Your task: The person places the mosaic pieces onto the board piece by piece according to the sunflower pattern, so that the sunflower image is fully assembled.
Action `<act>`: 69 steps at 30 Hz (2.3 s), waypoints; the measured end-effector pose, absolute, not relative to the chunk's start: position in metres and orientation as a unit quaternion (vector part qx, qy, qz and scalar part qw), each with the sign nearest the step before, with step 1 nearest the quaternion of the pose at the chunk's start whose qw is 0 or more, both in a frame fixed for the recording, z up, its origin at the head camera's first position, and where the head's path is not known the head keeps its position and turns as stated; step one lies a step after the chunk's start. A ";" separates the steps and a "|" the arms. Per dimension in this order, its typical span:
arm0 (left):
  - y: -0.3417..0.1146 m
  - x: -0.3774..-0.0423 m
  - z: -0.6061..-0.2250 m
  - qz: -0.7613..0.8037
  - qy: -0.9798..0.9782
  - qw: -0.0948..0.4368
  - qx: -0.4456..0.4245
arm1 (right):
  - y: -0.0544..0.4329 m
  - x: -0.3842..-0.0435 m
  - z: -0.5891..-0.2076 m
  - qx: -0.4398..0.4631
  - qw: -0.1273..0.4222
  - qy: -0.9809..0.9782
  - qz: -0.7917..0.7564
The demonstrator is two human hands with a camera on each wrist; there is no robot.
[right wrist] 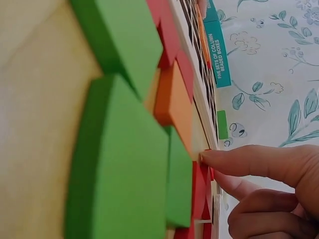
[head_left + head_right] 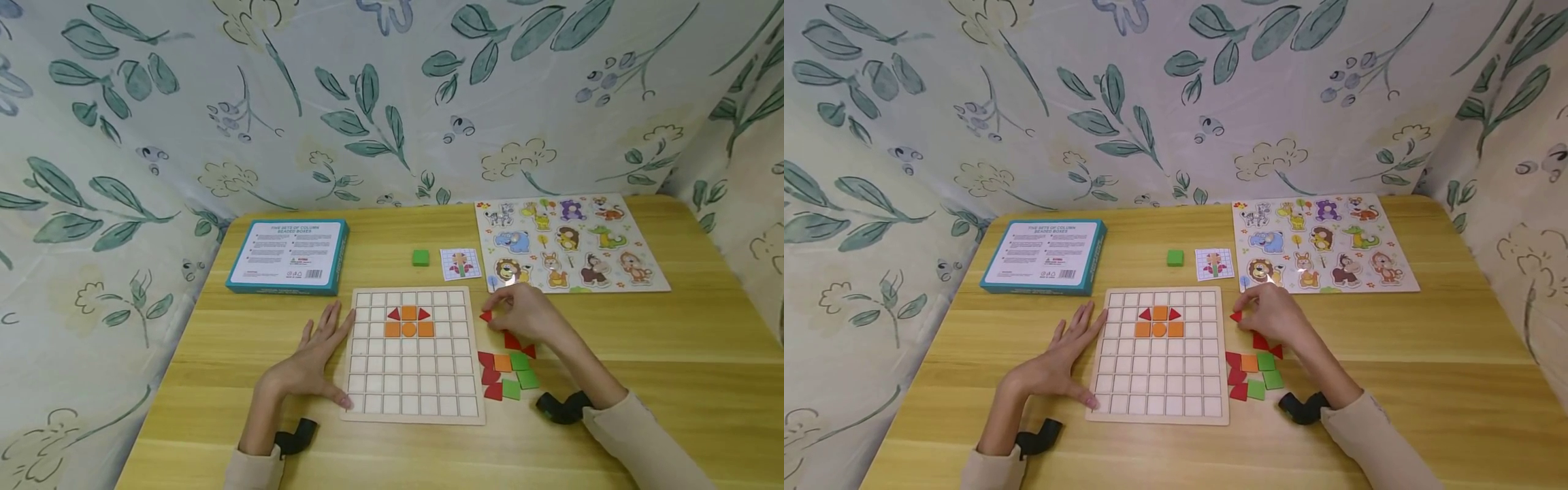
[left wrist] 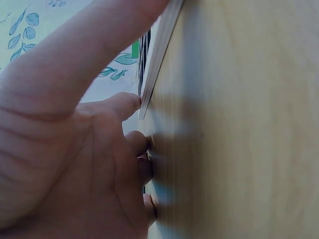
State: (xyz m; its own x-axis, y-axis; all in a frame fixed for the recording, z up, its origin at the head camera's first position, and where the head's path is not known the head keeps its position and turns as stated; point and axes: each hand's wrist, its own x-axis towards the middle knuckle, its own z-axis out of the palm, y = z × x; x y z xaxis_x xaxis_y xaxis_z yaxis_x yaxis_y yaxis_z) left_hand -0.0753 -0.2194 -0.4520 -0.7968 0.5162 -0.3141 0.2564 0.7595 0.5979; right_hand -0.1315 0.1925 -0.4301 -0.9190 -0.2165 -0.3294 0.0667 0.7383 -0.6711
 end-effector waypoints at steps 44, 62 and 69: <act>-0.217 -0.077 -0.451 0.270 0.908 0.238 0.215 | 0.111 -0.108 -0.439 -0.149 0.203 0.882 -0.398; -0.219 -0.075 -0.450 0.266 0.910 0.240 0.210 | 0.111 -0.116 -0.444 -0.164 0.239 0.844 -0.451; -0.219 -0.075 -0.450 0.273 0.908 0.239 0.210 | 0.109 -0.117 -0.446 -0.182 0.232 0.840 -0.455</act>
State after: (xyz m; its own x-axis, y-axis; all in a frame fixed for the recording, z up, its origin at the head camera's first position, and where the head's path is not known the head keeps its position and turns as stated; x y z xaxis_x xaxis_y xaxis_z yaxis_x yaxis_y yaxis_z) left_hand -0.0746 -0.2190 -0.4501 -0.7976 0.5112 -0.3200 0.2502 0.7632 0.5957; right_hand -0.1165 0.1089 -0.4460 -0.8263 -0.5171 -0.2233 -0.0951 0.5188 -0.8496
